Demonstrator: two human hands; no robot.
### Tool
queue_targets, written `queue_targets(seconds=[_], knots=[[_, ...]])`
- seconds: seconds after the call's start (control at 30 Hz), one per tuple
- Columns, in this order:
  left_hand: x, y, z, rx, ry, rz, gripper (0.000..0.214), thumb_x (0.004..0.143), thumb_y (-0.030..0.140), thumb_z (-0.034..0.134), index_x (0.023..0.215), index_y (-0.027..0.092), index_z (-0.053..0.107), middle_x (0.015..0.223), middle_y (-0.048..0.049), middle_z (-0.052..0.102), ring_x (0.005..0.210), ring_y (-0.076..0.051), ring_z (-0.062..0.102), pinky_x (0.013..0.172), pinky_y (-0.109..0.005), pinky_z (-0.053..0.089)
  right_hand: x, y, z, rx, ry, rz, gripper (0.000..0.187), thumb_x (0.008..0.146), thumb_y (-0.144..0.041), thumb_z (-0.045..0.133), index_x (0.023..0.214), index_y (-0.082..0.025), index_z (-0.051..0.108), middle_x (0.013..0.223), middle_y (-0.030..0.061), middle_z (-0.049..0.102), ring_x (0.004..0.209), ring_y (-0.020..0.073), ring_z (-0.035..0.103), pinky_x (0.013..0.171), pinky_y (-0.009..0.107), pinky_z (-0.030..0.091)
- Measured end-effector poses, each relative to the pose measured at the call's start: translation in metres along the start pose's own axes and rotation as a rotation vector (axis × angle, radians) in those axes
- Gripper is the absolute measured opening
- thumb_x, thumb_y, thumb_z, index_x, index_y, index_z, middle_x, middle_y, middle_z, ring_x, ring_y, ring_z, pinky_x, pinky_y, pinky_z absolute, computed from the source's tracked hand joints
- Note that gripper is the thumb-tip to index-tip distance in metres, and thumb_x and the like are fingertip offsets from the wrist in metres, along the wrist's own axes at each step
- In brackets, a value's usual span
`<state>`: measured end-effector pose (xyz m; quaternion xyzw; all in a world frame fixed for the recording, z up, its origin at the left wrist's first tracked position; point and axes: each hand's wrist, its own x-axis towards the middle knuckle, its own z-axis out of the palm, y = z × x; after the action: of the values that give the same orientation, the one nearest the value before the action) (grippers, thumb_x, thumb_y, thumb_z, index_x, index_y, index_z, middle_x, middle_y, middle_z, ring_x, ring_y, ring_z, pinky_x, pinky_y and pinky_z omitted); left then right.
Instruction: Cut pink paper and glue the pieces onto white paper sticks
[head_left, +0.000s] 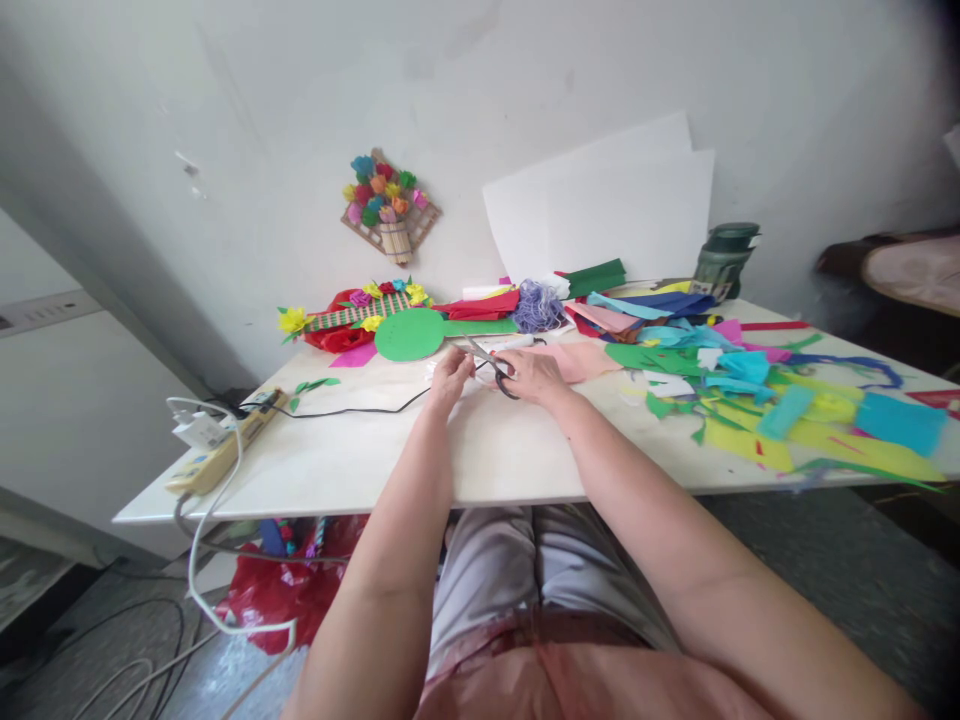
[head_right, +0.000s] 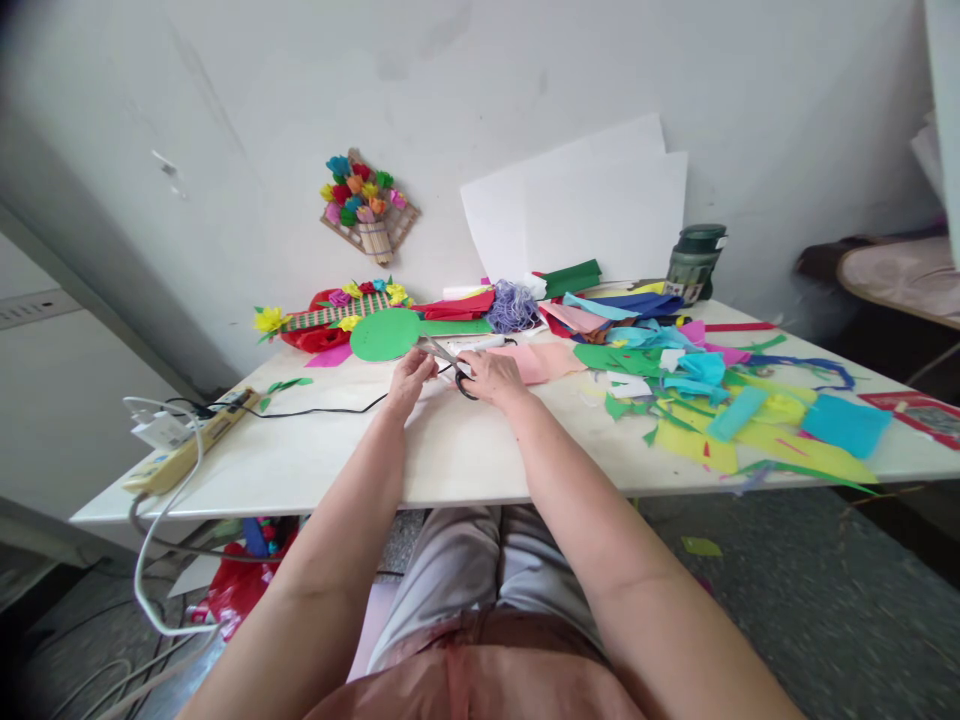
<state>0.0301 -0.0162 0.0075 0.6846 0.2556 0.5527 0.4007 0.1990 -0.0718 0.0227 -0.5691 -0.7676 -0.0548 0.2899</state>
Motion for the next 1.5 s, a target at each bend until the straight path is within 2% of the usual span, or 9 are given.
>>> queue_targets(seconds=[0.63, 0.97, 1.2, 1.5], knots=[[-0.001, 0.0033, -0.004, -0.011, -0.044, -0.036, 0.027, 0.074, 0.043, 0.058, 0.078, 0.017, 0.055, 0.054, 0.0034, 0.047, 0.051, -0.009, 0.04, 0.054, -0.025, 0.031, 0.003, 0.0085, 0.0038, -0.004, 0.006, -0.041, 0.04, 0.072, -0.03, 0.058, 0.112, -0.029, 0.058, 0.094, -0.0004, 0.068, 0.085, 0.0175, 0.06, 0.068, 0.024, 0.038], [-0.0016, 0.0074, -0.0029, -0.027, -0.037, -0.051, 0.031, 0.074, 0.047, 0.058, 0.08, 0.017, 0.057, 0.054, 0.0026, 0.048, 0.051, -0.009, 0.04, 0.052, -0.024, 0.032, 0.0036, 0.0035, -0.0017, 0.017, 0.002, -0.004, 0.035, 0.074, -0.041, 0.056, 0.105, -0.029, 0.063, 0.084, 0.0, 0.068, 0.078, 0.0172, 0.059, 0.063, 0.023, 0.036], [0.0004, 0.0014, -0.0042, -0.019, -0.036, -0.089, 0.035, 0.075, 0.047, 0.056, 0.09, 0.016, 0.061, 0.055, 0.0023, 0.048, 0.051, -0.009, 0.041, 0.051, -0.023, 0.03, 0.0013, 0.0031, -0.0016, 0.049, 0.02, 0.076, 0.031, 0.076, -0.046, 0.052, 0.099, -0.028, 0.063, 0.085, 0.0004, 0.068, 0.077, 0.0174, 0.059, 0.061, 0.023, 0.035], [0.001, 0.0002, -0.0043, 0.034, -0.019, -0.093, 0.033, 0.077, 0.046, 0.053, 0.083, 0.015, 0.062, 0.052, 0.0021, 0.048, 0.048, -0.009, 0.04, 0.049, -0.023, 0.032, -0.0002, 0.0028, -0.0029, 0.093, -0.015, 0.034, 0.035, 0.073, -0.051, 0.055, 0.098, -0.028, 0.063, 0.081, -0.0008, 0.067, 0.075, 0.0159, 0.059, 0.06, 0.023, 0.035]])
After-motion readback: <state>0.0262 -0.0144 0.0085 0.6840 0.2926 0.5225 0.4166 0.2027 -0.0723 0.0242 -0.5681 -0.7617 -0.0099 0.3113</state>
